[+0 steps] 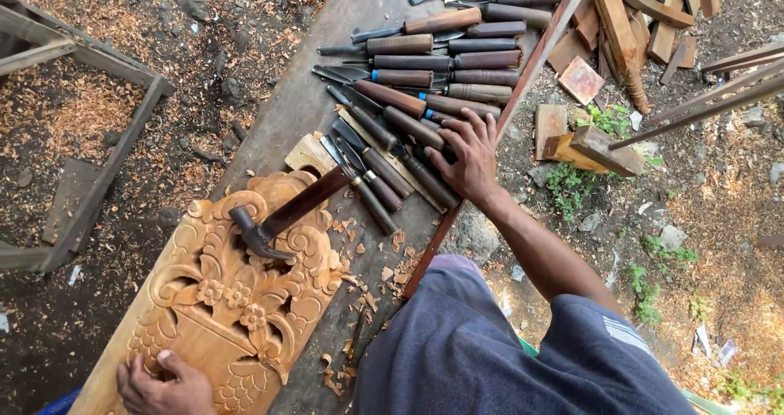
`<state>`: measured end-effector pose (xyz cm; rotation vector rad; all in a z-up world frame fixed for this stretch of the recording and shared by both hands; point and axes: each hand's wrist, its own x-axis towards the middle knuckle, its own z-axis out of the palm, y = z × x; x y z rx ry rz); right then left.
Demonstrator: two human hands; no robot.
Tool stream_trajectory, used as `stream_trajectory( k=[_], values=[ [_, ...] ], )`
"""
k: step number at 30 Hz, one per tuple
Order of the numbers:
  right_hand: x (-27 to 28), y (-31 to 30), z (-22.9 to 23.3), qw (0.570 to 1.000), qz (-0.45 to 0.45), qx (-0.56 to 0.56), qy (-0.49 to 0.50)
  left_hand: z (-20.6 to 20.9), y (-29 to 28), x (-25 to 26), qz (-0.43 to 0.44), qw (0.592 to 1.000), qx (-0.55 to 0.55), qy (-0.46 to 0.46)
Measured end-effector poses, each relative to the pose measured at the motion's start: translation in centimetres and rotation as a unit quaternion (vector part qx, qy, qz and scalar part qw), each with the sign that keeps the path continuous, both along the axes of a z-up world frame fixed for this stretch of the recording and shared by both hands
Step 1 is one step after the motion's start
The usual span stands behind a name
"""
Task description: Carving intricate floral and decorative designs into a large wooden piece using various chisels and a hammer.
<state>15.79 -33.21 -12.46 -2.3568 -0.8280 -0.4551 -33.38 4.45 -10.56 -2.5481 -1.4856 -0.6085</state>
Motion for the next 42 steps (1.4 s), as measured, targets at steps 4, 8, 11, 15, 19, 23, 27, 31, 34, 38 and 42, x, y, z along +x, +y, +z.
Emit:
stream_trajectory(
  k=[4, 8, 11, 15, 19, 23, 27, 31, 34, 38, 42],
  values=[
    [0.1, -0.1, 2.1, 0.999, 0.025, -0.043, -0.001, 0.0, 0.1, 0.2, 0.001, 0.999, -0.017, -0.033],
    [-0.2, 0.6, 4.4, 0.991, 0.047, -0.114, 0.048, -0.2, 0.3, -0.1, 0.005, 1.0, -0.01, -0.017],
    [0.4, 2.2, 4.5, 0.993, 0.063, -0.077, 0.069, -0.2, 0.4, 0.0, -0.004, 1.0, -0.008, -0.028],
    [2.6, 3.6, 3.2, 0.995, 0.036, -0.072, 0.055, -0.3, 0.5, -0.2, 0.001, 0.999, -0.019, -0.033],
    [4.6, 4.0, 4.5, 0.987, 0.056, -0.121, 0.093, -0.7, 0.8, -0.4, -0.001, 0.999, -0.012, -0.036],
    [10.3, 3.0, 3.6, 0.994, -0.002, -0.071, 0.077, -1.2, 1.0, -0.4, -0.008, 0.999, 0.029, -0.031],
    [19.7, -0.1, 0.5, 0.984, -0.106, -0.138, -0.03, -1.3, 1.0, -0.6, -0.007, 0.999, 0.04, -0.029],
    [23.4, -3.6, 1.4, 0.971, -0.178, -0.137, 0.088, -1.4, 1.2, -0.7, -0.004, 0.999, 0.035, -0.024],
    [23.9, -5.6, 0.7, 0.975, -0.163, -0.085, 0.126, -0.8, 0.6, -0.4, 0.006, 1.0, 0.029, 0.003],
    [23.8, -6.7, -0.9, 0.978, -0.168, 0.019, 0.123, -1.1, 0.8, 0.9, -0.025, 0.995, 0.036, -0.092],
    [20.0, -6.4, 0.3, 0.978, -0.148, 0.043, 0.143, -2.8, 1.6, 0.1, -0.058, 0.946, -0.089, -0.307]
  ],
)
